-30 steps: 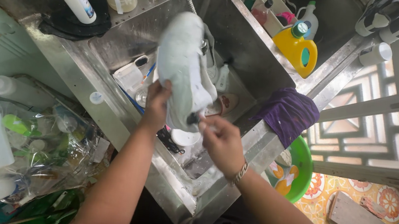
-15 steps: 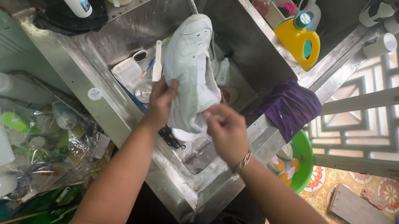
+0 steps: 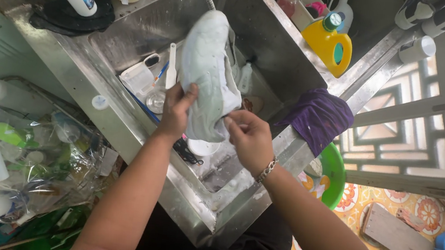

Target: Cleaning and applying polish or sealant to various pairs of shoes in a sink.

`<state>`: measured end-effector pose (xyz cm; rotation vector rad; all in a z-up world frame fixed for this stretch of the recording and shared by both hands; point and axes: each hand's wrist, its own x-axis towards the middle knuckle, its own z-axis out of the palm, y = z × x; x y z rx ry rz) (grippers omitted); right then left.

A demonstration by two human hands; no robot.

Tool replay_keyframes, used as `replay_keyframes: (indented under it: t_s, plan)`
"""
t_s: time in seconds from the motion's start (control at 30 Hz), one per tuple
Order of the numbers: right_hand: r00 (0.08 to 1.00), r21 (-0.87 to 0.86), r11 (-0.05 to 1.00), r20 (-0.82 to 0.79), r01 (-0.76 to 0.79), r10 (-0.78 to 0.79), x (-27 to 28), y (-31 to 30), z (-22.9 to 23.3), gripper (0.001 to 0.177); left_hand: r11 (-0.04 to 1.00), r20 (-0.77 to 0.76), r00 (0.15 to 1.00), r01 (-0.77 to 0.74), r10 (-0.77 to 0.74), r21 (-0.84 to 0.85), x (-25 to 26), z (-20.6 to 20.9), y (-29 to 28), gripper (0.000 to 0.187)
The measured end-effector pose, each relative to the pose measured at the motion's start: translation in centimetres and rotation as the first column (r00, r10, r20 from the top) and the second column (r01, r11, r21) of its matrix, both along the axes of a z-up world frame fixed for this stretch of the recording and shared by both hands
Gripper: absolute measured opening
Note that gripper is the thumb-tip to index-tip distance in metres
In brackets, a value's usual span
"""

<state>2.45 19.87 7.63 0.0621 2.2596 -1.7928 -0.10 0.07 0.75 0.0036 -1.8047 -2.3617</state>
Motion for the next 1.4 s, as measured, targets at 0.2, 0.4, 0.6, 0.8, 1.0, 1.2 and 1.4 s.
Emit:
replay_keyframes:
  t_s: [0.2, 0.4, 0.6, 0.8, 1.0, 1.2, 1.4]
  plan:
    - [0.85, 0.309, 0.927, -0.409, -0.212, 0.331, 2.3, 2.4, -1.2, 0.012, 0.981, 0.004, 0.999, 0.037, -0.039, 0.191, -0.1, 1.1, -1.5, 0.053]
    - [0.776, 0.76, 0.645, -0.457, 0.085, 0.436, -0.6, 1.8, 2.9, 0.015, 0.909, 0.146, 0.968, 0.131, -0.203, 0.396, -0.3, 0.9, -0.3, 0.053]
    - [0.629, 0.583, 0.793, -0.552, -0.178, 0.547, 2.0, 2.5, 2.2, 0.013, 0.871, 0.111, 0.973, 0.128, -0.204, 0.475, -0.3, 1.8, -1.1, 0.051]
    - [0.869, 0.5, 0.861, -0.381, -0.094, 0.316, -1.1, 2.7, 1.6, 0.01, 0.923, 0.155, 0.971, 0.116, -0.183, 0.368, -0.6, -0.5, 0.3, 0.045]
    - [0.893, 0.474, 0.842, -0.214, -0.259, 0.395, 0.5, 3.2, 3.0, 0.021, 0.996, -0.023, 1.0, 0.017, -0.015, 0.089, -0.6, 0.3, -2.0, 0.053]
    - [0.962, 0.773, 0.633, -0.137, -0.044, 0.235, -4.2, 7.4, 0.8, 0.031, 0.904, 0.029, 0.98, -0.194, 0.198, 0.381, -0.8, 0.4, -3.2, 0.064]
    - [0.788, 0.911, -0.004, 0.358, -0.412, 0.501, -8.2, 5.9, -7.9, 0.03, 0.866, 0.099, 0.995, -0.023, -0.031, 0.5, -0.5, 0.4, -2.6, 0.066]
